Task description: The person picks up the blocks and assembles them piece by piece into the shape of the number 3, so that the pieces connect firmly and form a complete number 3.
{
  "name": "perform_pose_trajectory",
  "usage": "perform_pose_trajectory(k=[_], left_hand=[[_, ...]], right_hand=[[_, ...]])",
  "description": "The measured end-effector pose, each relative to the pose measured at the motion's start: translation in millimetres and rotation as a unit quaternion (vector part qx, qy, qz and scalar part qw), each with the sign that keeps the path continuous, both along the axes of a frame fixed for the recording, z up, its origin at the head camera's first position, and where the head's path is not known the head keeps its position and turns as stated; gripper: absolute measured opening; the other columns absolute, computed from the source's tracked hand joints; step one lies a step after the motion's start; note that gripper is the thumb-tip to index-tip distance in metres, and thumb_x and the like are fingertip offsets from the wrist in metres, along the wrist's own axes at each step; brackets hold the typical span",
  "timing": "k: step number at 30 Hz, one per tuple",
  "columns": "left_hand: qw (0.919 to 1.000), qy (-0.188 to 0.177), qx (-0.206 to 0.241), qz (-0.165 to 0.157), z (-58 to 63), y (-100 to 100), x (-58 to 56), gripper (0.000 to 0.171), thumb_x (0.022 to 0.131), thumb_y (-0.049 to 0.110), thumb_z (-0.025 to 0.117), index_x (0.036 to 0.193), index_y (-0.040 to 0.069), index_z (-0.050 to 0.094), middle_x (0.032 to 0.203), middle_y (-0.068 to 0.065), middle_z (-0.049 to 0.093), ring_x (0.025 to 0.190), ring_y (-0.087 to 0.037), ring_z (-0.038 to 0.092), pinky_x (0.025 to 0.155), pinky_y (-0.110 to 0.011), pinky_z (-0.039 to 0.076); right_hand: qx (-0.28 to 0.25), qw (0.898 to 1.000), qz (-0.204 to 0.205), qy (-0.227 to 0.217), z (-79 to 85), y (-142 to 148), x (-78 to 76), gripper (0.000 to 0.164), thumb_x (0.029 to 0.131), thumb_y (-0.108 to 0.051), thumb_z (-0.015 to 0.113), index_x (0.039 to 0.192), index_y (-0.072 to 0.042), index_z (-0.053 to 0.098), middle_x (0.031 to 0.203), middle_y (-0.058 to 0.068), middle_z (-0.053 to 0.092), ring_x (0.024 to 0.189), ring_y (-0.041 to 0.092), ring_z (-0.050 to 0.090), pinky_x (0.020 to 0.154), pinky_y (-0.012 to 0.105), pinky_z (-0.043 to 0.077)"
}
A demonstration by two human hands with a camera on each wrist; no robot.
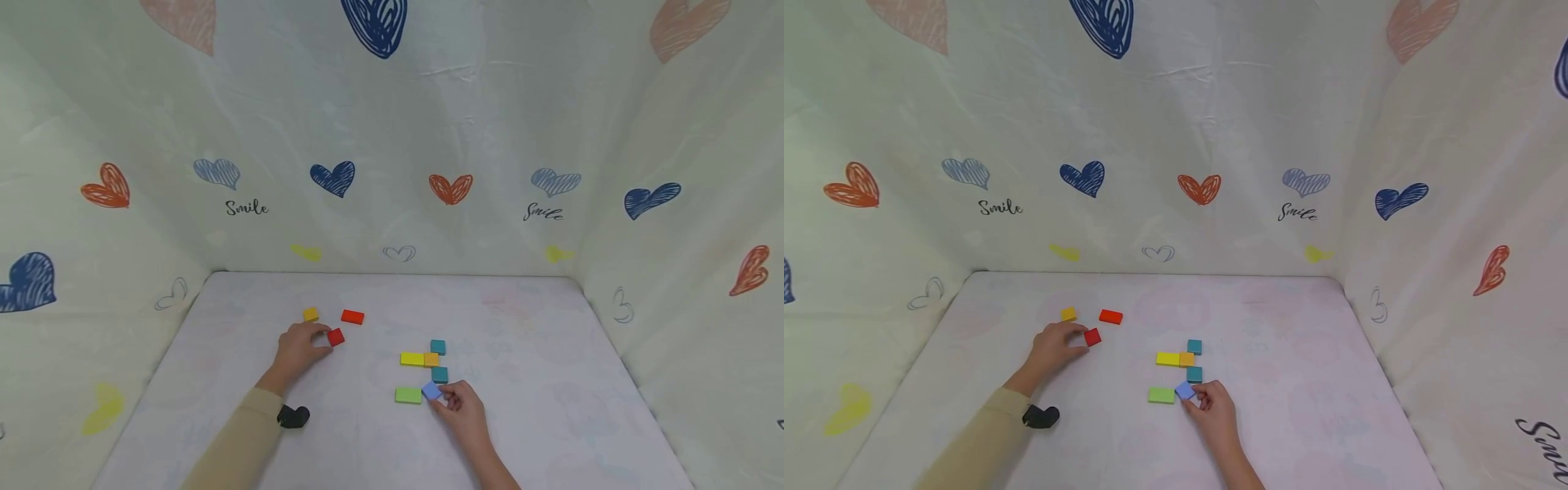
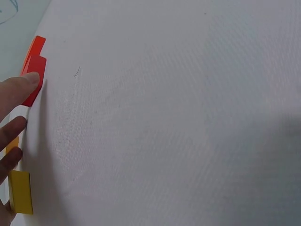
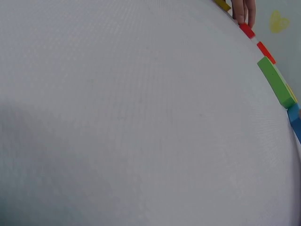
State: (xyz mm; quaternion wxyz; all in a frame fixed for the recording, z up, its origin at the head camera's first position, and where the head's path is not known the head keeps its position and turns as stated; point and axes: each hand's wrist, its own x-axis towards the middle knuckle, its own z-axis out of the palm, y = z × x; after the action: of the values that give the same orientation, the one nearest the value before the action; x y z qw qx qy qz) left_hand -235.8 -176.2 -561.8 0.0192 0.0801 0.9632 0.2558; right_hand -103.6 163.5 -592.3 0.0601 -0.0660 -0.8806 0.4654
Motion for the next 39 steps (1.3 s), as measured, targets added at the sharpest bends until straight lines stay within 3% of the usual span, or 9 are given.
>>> perform_pose_trajectory(k=[8, 18, 30, 39], left_hand=[[0.9993, 0.013, -0.009, 0.034, -0.3, 9, -0.1, 0.036, 0.080, 0.024, 0.082, 0.111, 0.011, 0.071, 0.112, -0.009, 0.067, 0.105, -0.032, 0.053, 0.086, -0.055, 0.040], [0.9991, 0.016, 0.033, 0.021, 4.8, 6, 4.0, 0.033, 0.079, 0.021, 0.083, 0.107, 0.009, 0.071, 0.085, 0.002, 0.063, 0.087, -0.023, 0.054, 0.082, -0.046, 0.044], [0.9923, -0.018, 0.123, 0.008, 9.3, 16, 10.9, 0.032, 0.083, 0.016, 0.079, 0.113, 0.011, 0.069, 0.097, 0.002, 0.064, 0.098, -0.021, 0.056, 0.085, -0.040, 0.051], [0.9900, -0.037, 0.136, 0.001, 8.1, 35, 22.1, 0.033, 0.082, 0.018, 0.080, 0.113, 0.016, 0.070, 0.098, 0.006, 0.064, 0.099, -0.018, 0.057, 0.088, -0.040, 0.051]], right_hand=[[0.000, 1.000, 0.004, -0.005, 0.8, 0, -0.4, 0.026, 0.076, -0.014, 0.084, 0.098, -0.010, 0.072, 0.081, -0.004, 0.053, 0.069, 0.010, 0.048, 0.058, 0.020, 0.043], [0.002, 1.000, 0.004, -0.009, 1.8, -1, -0.4, 0.026, 0.076, -0.012, 0.083, 0.099, -0.009, 0.072, 0.081, -0.003, 0.053, 0.070, 0.011, 0.047, 0.059, 0.020, 0.043], [-0.001, 1.000, 0.001, -0.008, 0.3, 0, 0.2, 0.025, 0.076, -0.011, 0.084, 0.099, -0.009, 0.072, 0.081, -0.004, 0.053, 0.069, 0.010, 0.048, 0.059, 0.020, 0.044], [-0.008, 1.000, 0.000, -0.018, 3.1, -1, -0.2, 0.026, 0.076, -0.009, 0.083, 0.099, -0.007, 0.072, 0.081, -0.003, 0.053, 0.069, 0.012, 0.048, 0.059, 0.021, 0.045]])
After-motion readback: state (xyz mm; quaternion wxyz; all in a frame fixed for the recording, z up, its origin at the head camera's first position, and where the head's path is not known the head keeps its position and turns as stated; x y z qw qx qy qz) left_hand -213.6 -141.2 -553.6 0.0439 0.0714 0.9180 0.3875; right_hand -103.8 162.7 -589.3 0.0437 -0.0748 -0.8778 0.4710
